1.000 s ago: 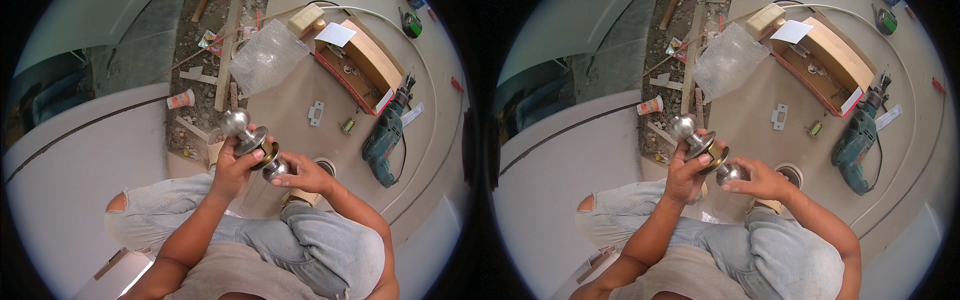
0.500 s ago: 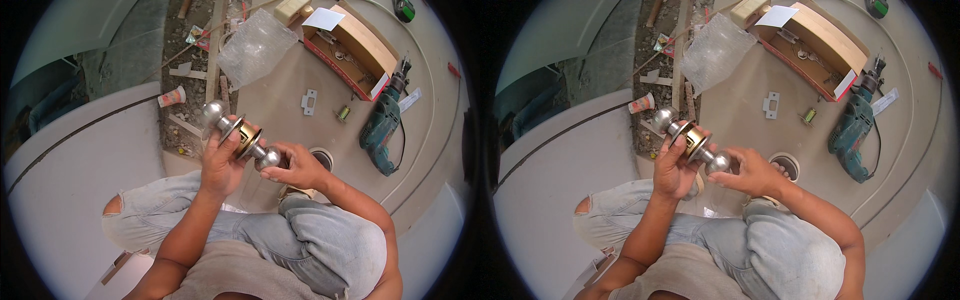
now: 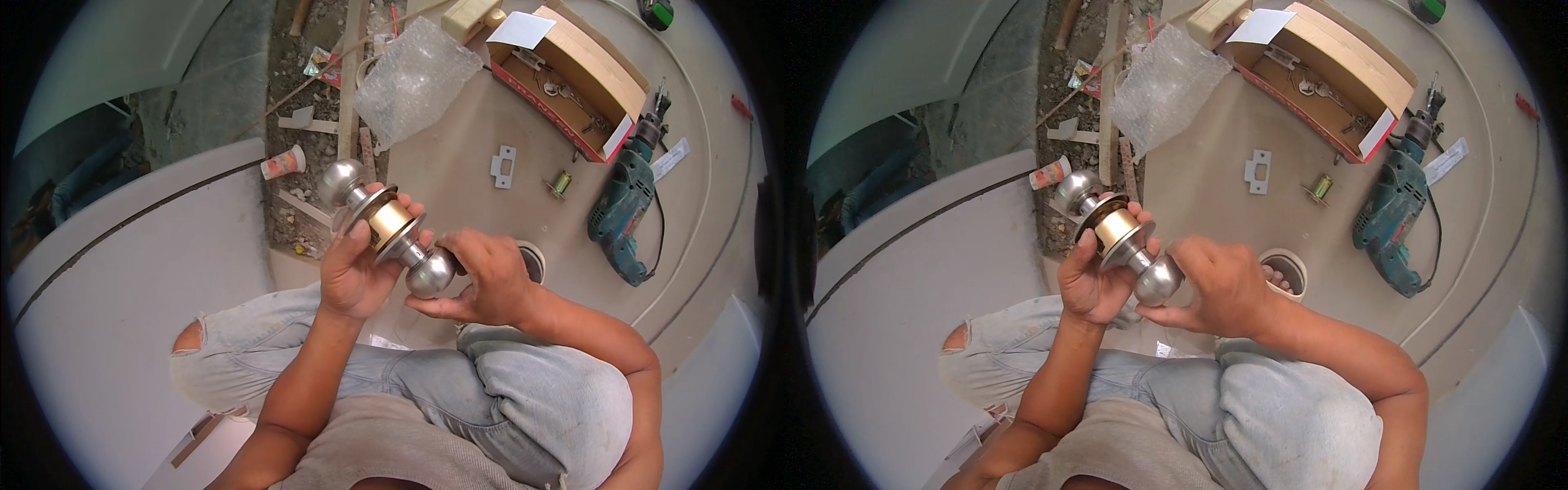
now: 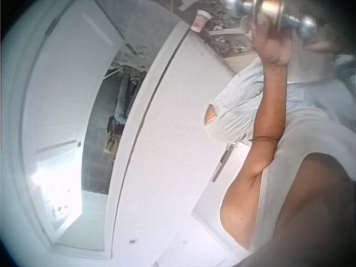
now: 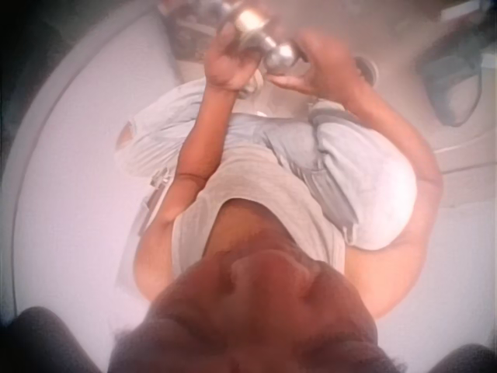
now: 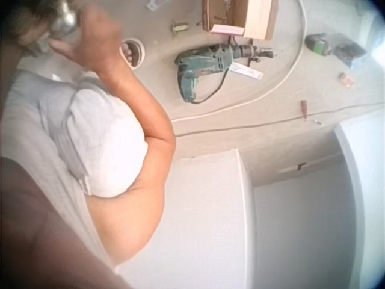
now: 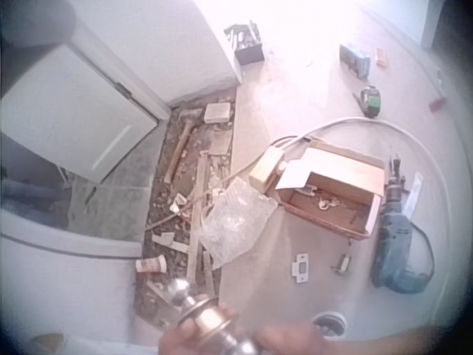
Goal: The person sits on the floor and assembles a door knob by hand, attaching the two knobs to the central mechanism, inserting the spindle, and securing the components. The person repeatedly rotates and adjusts the knobs to ensure proper fit.
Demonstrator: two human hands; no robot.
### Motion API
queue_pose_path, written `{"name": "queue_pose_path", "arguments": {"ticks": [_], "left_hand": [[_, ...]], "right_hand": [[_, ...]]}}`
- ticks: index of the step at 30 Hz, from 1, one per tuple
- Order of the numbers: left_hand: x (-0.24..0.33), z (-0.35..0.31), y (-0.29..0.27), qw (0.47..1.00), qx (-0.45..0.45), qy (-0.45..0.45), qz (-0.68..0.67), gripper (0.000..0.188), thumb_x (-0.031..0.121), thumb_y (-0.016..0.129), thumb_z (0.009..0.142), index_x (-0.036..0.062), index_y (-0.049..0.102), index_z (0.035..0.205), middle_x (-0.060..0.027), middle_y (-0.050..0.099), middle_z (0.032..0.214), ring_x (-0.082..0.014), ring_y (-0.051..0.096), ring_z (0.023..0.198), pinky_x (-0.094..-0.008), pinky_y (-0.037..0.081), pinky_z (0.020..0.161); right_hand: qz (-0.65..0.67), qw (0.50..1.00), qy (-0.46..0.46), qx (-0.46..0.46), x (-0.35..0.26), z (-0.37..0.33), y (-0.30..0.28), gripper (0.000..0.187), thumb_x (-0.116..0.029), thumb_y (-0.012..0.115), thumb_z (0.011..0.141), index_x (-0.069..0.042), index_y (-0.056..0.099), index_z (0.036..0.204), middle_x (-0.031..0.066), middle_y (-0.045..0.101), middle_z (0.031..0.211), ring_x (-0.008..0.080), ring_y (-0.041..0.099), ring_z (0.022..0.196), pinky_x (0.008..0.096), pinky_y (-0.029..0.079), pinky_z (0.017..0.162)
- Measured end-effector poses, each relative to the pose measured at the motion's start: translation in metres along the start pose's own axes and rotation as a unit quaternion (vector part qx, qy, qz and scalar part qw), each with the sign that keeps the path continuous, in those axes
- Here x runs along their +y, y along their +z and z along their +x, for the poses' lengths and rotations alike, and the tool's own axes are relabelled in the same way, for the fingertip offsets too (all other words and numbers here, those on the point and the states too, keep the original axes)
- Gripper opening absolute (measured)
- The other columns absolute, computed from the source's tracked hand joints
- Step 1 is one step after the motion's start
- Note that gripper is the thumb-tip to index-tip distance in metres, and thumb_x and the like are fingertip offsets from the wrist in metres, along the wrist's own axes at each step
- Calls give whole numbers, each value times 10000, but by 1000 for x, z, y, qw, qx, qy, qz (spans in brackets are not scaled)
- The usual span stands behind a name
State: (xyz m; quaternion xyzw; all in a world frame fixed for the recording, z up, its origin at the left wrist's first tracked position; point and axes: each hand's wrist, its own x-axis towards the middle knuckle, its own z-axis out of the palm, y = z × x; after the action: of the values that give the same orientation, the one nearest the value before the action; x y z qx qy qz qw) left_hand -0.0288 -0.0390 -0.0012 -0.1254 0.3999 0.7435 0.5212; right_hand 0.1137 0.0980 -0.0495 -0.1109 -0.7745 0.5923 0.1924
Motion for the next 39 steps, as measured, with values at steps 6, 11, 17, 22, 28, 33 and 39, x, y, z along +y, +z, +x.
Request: {"name": "queue_pose_path", "arguments": {"ticks": [6,11,17,22,28,33,39], "left_hand": [[2,1,0,1000,-24,-3,-14,524,201,622,976,100,420,1449,-166,526,1363,-344,490,1337,-548,462,1090],[2,2,1,999,-32,1,-9,529,193,618,974,95,417,1453,-174,525,1367,-346,494,1333,-544,469,1077],[3,3,8,1000,-24,6,15,536,195,623,973,90,414,1456,-169,526,1373,-346,499,1332,-540,464,1079],[3,2,9,999,-33,4,11,542,191,624,974,95,404,1460,-162,525,1376,-343,495,1338,-544,446,1106],[2,2,6,1000,-28,-10,10,580,188,629,973,150,380,1495,-164,486,1447,-328,440,1400,-551,381,1159],[3,2,3,999,-50,4,3,539,174,617,982,115,394,1469,-149,523,1382,-333,466,1371,-550,405,1149],[3,3,-1,994,-100,-3,-33,536,149,615,983,121,398,1473,-161,505,1409,-338,459,1381,-546,403,1156]], "right_hand": [[-45,998,-43,17,-6,3,-6,532,-370,918,620,-63,537,828,66,533,689,226,590,550,351,466,471],[-68,995,-70,26,-7,3,-8,521,-334,902,605,-54,553,872,64,533,715,219,592,558,341,464,472],[-106,990,-86,46,-7,2,-9,517,-316,888,614,-41,569,915,74,529,729,218,596,569,348,464,478],[-12,999,-40,31,-5,2,-8,500,-391,876,678,-40,567,855,82,537,680,246,573,530,366,453,474],[96,992,74,-24,4,-7,-2,521,-485,810,767,-38,542,780,94,497,561,250,511,455,366,406,454],[148,984,92,-45,5,-7,-1,508,-489,761,829,-30,547,785,98,500,555,236,504,454,362,399,461],[279,941,160,-101,5,-8,-2,469,-466,710,885,-21,576,824,108,521,599,227,505,506,363,401,509]]}}
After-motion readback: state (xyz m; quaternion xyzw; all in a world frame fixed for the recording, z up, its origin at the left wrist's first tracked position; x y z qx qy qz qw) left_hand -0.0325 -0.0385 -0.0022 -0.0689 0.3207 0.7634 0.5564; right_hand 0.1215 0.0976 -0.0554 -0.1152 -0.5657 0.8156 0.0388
